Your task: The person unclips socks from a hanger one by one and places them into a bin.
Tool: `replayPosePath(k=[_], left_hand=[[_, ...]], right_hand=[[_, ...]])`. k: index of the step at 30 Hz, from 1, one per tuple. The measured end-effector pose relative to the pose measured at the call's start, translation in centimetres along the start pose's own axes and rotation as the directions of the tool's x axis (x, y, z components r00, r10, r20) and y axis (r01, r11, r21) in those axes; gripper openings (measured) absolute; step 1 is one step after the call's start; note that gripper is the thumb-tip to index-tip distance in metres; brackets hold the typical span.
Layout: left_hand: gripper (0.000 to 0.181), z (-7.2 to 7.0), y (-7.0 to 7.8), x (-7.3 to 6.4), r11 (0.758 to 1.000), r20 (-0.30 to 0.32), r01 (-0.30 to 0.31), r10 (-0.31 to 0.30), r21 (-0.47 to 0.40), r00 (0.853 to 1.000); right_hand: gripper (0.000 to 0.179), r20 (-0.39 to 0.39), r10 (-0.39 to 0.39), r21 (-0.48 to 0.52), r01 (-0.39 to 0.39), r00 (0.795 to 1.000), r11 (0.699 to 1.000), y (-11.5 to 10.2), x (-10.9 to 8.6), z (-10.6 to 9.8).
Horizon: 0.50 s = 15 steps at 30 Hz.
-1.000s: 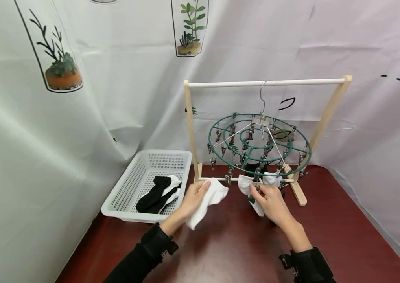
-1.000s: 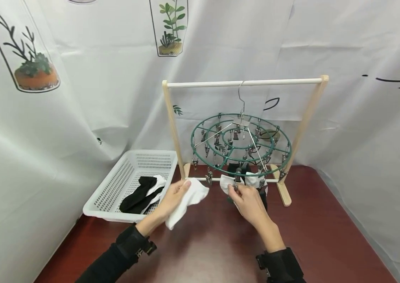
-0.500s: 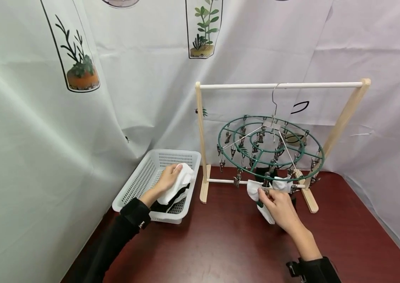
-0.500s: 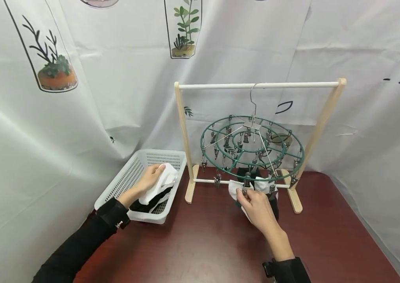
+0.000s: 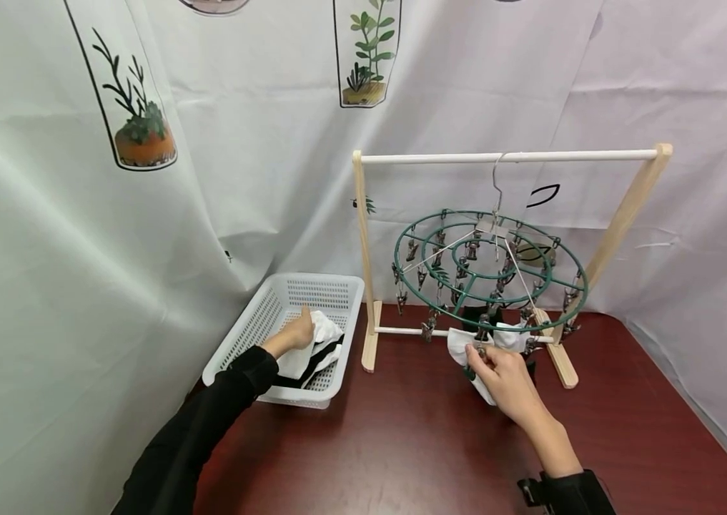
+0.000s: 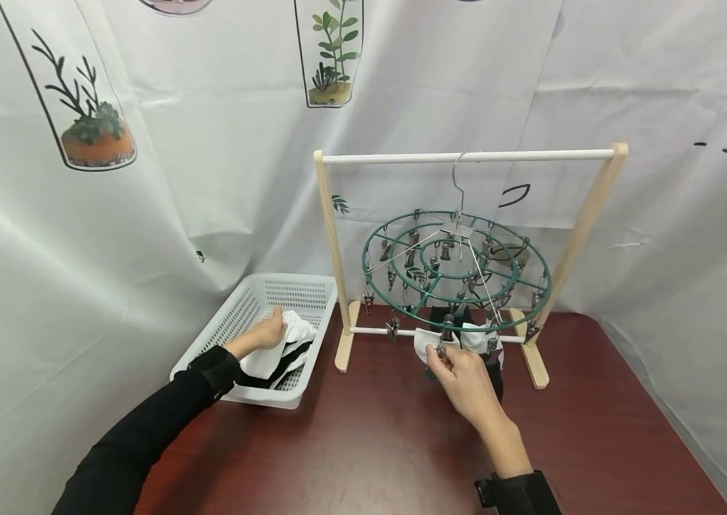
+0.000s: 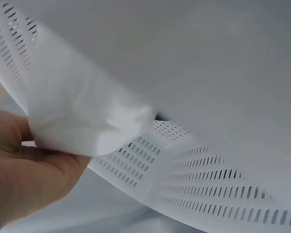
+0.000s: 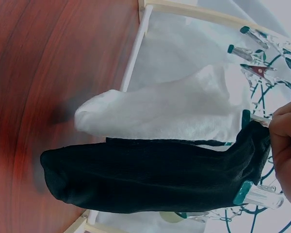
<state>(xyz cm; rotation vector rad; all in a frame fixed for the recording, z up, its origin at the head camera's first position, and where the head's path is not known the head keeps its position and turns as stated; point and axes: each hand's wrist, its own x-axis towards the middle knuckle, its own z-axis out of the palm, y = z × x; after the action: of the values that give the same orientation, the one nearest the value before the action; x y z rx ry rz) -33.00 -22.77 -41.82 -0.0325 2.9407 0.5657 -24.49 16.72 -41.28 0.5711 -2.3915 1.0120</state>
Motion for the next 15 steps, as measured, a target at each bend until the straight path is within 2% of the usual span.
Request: replayPosePath(k=[4,8,12,15], left_hand=[[0.059,1.3,1.0,0.2,0.998,0.128,0.008,-0.016,0.064,0.992],[0.058,2.7,1.4,0.4,0.993,0.175,-0.026,0.006,0.114,0.985],[0.056,3.3,1.7,0.0,0.987,0.096,-0.042,0.028,0.153,0.995],[0.049,2.7,2.1,-0.7,0.973,0.013,-0.034,0.031,0.228,0.999]], right_hand=[[0.048,-0.016,0.012,-0.009,-0.012,1.000,1.000,0.3,-0.4,-0.7],[0.048,-0.029,0.013,-0.009,-0.013,1.000,1.000,0.4,-0.7,-1.2],[0.048,-0.032,0.027,-0.025,-0.028,0.999,0.999,0.4,-0.8,-1.5],[0.048,-0.025,0.043,-0.041,-0.044,0.999,0.998,0.3,-0.6,-1.2]])
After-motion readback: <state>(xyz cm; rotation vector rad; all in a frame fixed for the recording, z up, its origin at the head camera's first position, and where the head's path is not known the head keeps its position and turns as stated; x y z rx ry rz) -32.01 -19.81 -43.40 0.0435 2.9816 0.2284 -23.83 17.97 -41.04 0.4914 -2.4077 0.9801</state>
